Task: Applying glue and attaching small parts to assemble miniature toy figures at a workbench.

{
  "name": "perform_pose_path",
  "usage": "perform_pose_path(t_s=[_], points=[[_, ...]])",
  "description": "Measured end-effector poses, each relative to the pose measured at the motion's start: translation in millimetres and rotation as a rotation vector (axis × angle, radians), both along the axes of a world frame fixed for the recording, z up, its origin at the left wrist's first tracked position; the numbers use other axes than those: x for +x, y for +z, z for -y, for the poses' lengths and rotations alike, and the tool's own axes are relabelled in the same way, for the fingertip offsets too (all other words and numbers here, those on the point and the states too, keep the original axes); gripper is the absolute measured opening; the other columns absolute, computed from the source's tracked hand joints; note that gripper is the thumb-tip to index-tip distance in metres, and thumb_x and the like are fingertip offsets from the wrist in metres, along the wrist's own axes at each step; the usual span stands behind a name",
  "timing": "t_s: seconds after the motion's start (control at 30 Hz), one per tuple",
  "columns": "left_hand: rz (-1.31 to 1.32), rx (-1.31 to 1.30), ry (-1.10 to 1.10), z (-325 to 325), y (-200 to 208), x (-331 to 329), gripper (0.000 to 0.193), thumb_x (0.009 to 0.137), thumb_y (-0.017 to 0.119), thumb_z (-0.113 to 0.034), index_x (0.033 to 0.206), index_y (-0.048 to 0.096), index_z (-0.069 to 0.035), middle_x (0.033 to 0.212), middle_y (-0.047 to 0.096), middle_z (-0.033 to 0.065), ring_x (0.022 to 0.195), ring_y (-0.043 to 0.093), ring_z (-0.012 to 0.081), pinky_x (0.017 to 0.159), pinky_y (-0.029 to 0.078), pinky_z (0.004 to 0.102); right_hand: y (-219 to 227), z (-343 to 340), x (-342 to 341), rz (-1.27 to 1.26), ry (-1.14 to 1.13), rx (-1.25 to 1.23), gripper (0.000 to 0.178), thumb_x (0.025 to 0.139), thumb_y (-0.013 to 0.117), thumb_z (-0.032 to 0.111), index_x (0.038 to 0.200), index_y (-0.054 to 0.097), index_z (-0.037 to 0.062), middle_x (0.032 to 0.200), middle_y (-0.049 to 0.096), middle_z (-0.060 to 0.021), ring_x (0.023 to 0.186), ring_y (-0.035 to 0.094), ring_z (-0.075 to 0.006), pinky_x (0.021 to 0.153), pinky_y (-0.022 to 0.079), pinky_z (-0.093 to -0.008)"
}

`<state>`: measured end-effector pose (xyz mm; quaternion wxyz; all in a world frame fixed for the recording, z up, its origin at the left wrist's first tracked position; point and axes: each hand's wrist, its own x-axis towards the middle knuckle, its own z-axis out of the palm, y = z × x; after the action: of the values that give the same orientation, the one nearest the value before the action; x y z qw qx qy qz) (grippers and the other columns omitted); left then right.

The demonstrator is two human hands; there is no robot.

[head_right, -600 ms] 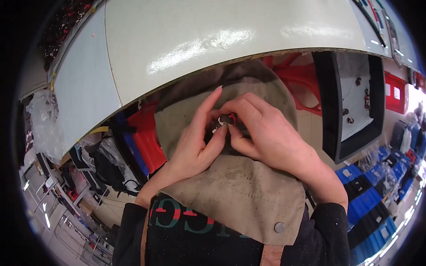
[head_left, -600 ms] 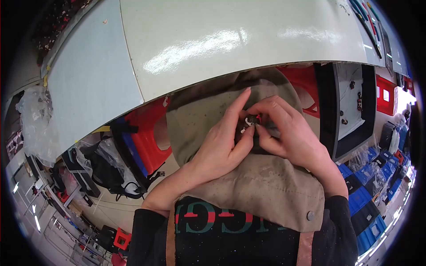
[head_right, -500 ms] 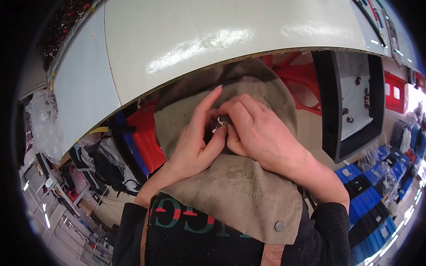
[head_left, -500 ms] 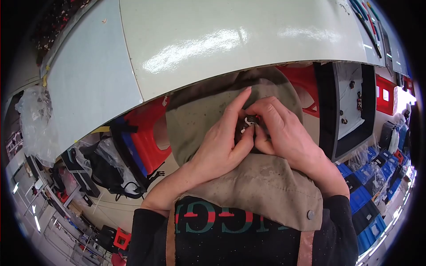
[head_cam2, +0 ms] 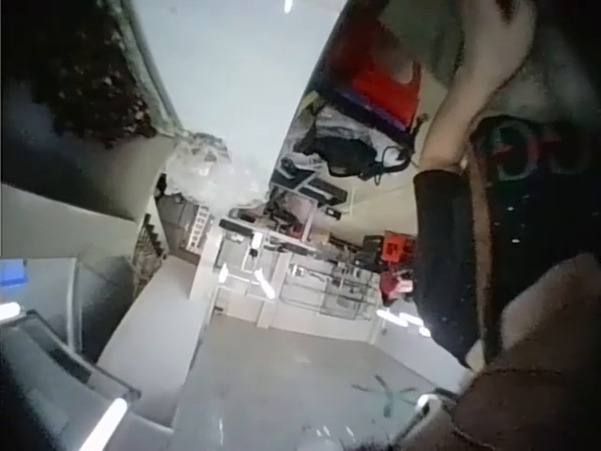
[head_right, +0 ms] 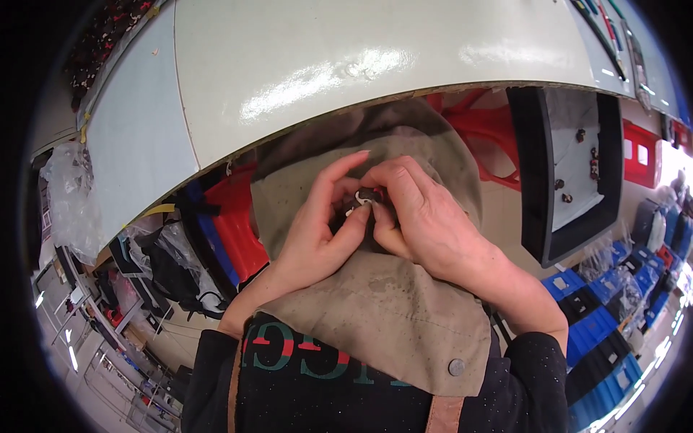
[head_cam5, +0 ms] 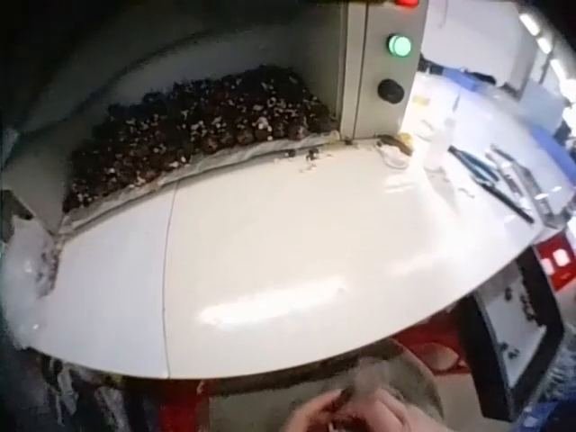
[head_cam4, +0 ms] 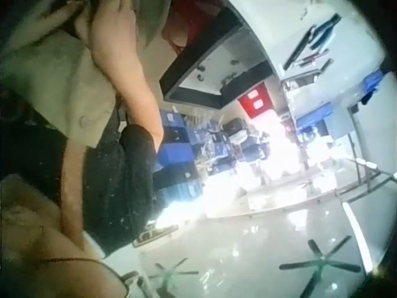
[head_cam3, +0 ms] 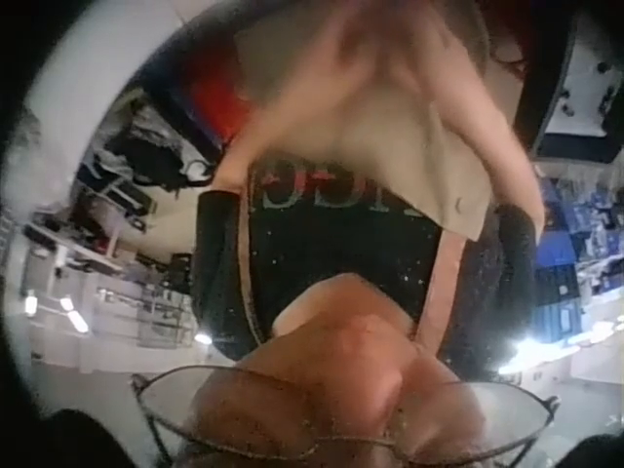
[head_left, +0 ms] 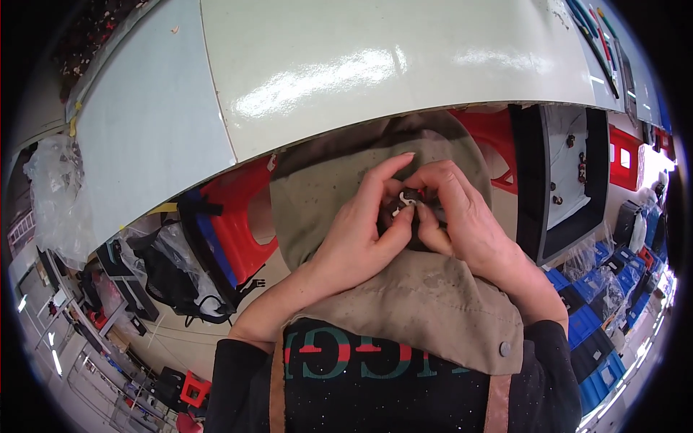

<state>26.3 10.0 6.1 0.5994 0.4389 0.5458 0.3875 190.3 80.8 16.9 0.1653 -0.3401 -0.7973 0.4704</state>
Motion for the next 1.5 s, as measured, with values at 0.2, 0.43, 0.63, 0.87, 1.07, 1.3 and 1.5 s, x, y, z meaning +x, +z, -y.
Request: perform_pose_path(t_s=[0.2,0.43,0.63,0.87,1.07,1.3,1.5], points=[[0.410,-0.235,0.129,-15,10,9,0.044,0.094,0.044,-0.008,0.137,0.036,-0.007,0.104,0.056,0.0062,0.080,0.054,0.0115,0.073,0.044,0.0237,16,-27,27,-0.032,-0.066,-0.157,0.033,0.080,0.057,-0.003,0.112,0.051,0.0000,0.115,0.053,-0.0121,0.083,0.055,-0.0145,0.076,0.045,-0.0284],[0.922,-0.447,0.203,1,8,-62,0.038,0.096,0.041,-0.016,0.133,0.039,-0.004,0.115,0.055,0.0135,0.104,0.058,0.0225,0.088,0.048,0.0314,33,-14,-33,-0.037,-0.048,0.042,0.021,0.079,0.056,-0.005,0.100,0.056,-0.0017,0.108,0.056,-0.0118,0.088,0.055,-0.0168,0.078,0.044,-0.0273],[0.997,-0.423,0.228,-8,22,-65,0.039,0.094,0.041,-0.013,0.132,0.038,-0.006,0.117,0.053,0.0140,0.108,0.058,0.0296,0.090,0.049,0.0352,65,-33,-22,-0.244,-0.380,-0.048,0.012,0.090,0.046,-0.003,0.100,0.054,-0.0018,0.090,0.059,-0.0094,0.073,0.053,-0.0104,0.065,0.042,-0.0209],[1.038,-0.390,0.221,-4,30,-64,0.036,0.092,0.040,-0.008,0.128,0.041,-0.006,0.116,0.051,0.0129,0.109,0.057,0.0330,0.091,0.049,0.0383,77,-93,20,-0.429,-0.632,0.172,0.029,0.100,0.039,0.027,0.095,0.053,0.0018,0.059,0.039,0.0030,0.051,0.032,-0.0053,0.049,0.026,-0.0202],[1.136,-0.268,0.192,12,26,-75,0.034,0.091,0.040,-0.008,0.124,0.045,-0.006,0.109,0.052,0.0123,0.088,0.061,0.0239,0.077,0.051,0.0336,85,-154,-2,-0.345,-0.728,0.523,0.033,0.094,0.054,0.022,0.120,0.047,0.0014,0.104,0.053,-0.0060,0.088,0.051,-0.0110,0.077,0.041,-0.0222],[1.044,-0.237,0.318,15,24,-74,0.033,0.091,0.040,-0.009,0.123,0.046,-0.005,0.103,0.052,0.0113,0.072,0.056,0.0170,0.068,0.049,0.0273,62,-239,-10,-0.091,-0.598,0.440,0.065,0.081,0.070,0.037,0.129,0.045,0.0004,0.113,0.057,-0.0099,0.102,0.054,-0.0154,0.088,0.041,-0.0255],[1.221,-0.277,0.308,23,5,-79,0.032,0.092,0.041,-0.012,0.123,0.045,-0.006,0.103,0.053,0.0095,0.075,0.057,0.0149,0.068,0.049,0.0270,40,-257,-17,0.076,-0.601,0.262,0.061,0.078,0.071,0.044,0.121,0.054,0.0041,0.103,0.057,-0.0058,0.091,0.053,-0.0121,0.077,0.042,-0.0218]])
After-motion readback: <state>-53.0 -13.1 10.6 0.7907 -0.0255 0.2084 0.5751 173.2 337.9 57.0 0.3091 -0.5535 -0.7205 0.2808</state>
